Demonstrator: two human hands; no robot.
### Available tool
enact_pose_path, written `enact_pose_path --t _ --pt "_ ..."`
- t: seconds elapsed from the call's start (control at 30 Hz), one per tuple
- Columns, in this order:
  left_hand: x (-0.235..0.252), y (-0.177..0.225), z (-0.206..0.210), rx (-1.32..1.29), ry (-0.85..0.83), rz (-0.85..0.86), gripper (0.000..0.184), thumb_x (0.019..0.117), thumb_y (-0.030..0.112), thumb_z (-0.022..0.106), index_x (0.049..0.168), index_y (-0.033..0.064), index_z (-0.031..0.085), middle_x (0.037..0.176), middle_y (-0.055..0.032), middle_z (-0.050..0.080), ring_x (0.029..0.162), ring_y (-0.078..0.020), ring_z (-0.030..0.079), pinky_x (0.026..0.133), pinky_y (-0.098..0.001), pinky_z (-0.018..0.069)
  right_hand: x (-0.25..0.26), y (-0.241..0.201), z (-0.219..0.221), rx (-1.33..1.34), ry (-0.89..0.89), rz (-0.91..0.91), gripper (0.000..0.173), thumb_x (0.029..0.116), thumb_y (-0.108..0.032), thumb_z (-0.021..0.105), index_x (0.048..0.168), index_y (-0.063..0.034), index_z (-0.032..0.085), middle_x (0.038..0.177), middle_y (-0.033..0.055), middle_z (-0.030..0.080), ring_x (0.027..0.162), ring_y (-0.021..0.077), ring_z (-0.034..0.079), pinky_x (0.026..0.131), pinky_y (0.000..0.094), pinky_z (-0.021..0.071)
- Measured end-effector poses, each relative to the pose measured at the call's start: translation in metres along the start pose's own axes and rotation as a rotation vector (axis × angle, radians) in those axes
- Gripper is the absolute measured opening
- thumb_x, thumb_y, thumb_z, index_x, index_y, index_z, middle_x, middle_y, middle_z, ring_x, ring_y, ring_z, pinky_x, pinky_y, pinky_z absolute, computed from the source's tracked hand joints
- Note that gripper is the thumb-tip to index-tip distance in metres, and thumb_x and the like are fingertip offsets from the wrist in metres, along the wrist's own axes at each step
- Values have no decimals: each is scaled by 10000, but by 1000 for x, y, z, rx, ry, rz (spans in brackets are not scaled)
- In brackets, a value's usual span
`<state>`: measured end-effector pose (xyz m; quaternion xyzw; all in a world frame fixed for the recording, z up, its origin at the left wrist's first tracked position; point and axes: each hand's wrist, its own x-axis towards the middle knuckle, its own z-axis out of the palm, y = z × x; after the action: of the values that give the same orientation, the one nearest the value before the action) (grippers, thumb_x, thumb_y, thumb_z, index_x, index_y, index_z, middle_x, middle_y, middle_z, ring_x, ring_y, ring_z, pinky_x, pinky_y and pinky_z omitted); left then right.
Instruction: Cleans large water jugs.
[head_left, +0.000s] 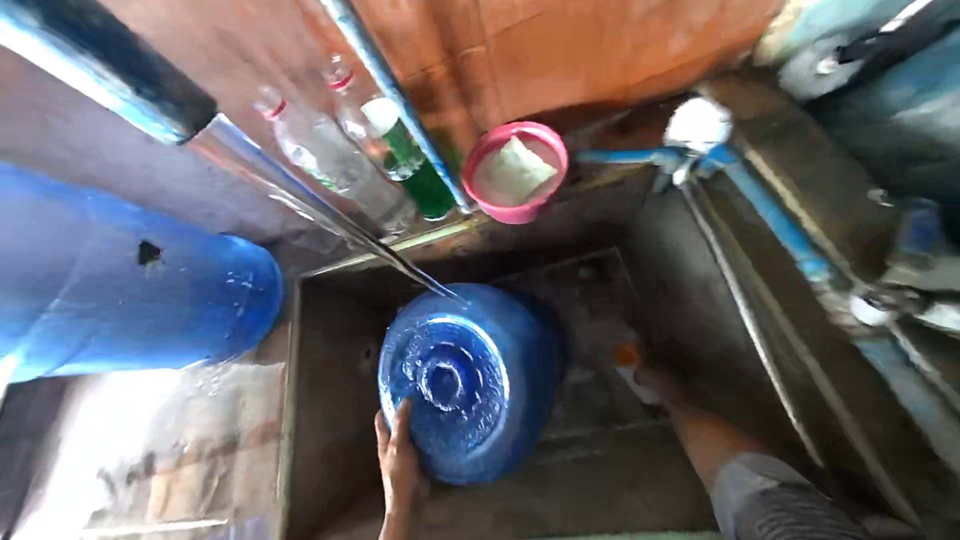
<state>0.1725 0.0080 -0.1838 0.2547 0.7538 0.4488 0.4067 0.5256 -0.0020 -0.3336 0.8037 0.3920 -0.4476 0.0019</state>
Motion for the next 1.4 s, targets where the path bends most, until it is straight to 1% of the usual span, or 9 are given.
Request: enact_pose_path --t 0.07,0.13,0.27,0.33,0.4,0.6,0.8,1.07,1.4 --pt "1 -1 0 -13 11 -6 589 1062 281 490 1564 58 276 1295 -159 604 1050 -142 665 871 -345 588 47 50 51 28 208 -140 591 978 -195 661 1507 -13 472 1468 290 518 1358 464 501 1124 615 400" --pt "1 -1 2 -37 14 -8 566 1055 267 490 1544 56 300 1234 -138 628 992 -125 683 826 -325 603 60 51 58 13 60 -152 532 1072 -262 532 1538 -23 437 1533 261 470 1424 418 451 1180 566 359" --pt "-4 6 10 -71 14 -15 547 1046 233 507 1524 43 321 1191 -140 639 948 -130 685 803 -323 602 76 48 94 -37 -134 -151 706 919 -235 764 1512 -4 456 1511 295 466 1405 452 456 1156 591 384" --pt "-5 10 16 -108 6 -17 519 1044 203 529 1498 30 347 1141 -146 659 908 -147 702 773 -336 614 71 34 94 -52 -181 -132 608 1000 -247 664 1511 6 452 1501 283 488 1398 427 476 1159 557 390" --pt "-6 15 19 -112 -40 -14 526 1042 201 556 1491 19 351 1126 -165 661 892 -176 705 765 -358 613 53 5 71 73 -185 -102 499 1062 -207 566 1468 67 471 1461 306 514 1363 420 508 1148 532 399" --pt "-2 30 29 -101 -390 -20 889 879 138 771 1559 43 207 1320 -240 578 1084 -287 672 891 -449 591 9 -97 -74 -86 83 -277 389 1000 -186 646 1341 1 620 1321 300 618 1256 458 581 1064 626 443" --pt "-7 31 61 -39 -342 13 1012 789 245 878 1566 42 262 1513 -320 383 1307 -425 516 1023 -572 483 -104 -207 -200 -314 590 -590 353 1009 -133 589 1342 -38 653 1438 339 501 1250 511 563 1018 643 460" --pt "-35 26 69 5 -297 19 1087 744 327 907 1578 30 276 1574 -317 300 1374 -430 454 1072 -566 449 -41 -341 -204 -494 509 -711 296 987 -237 684 1219 -57 720 1270 275 656 1216 473 605 1000 679 458" --pt "-32 26 72 -12 -308 -16 1135 706 372 907 1586 57 262 1606 -283 260 1392 -376 443 1069 -529 455 38 -353 -160 -410 378 -579 389 964 -159 671 1311 15 643 1283 337 623 1220 534 575 965 743 432"
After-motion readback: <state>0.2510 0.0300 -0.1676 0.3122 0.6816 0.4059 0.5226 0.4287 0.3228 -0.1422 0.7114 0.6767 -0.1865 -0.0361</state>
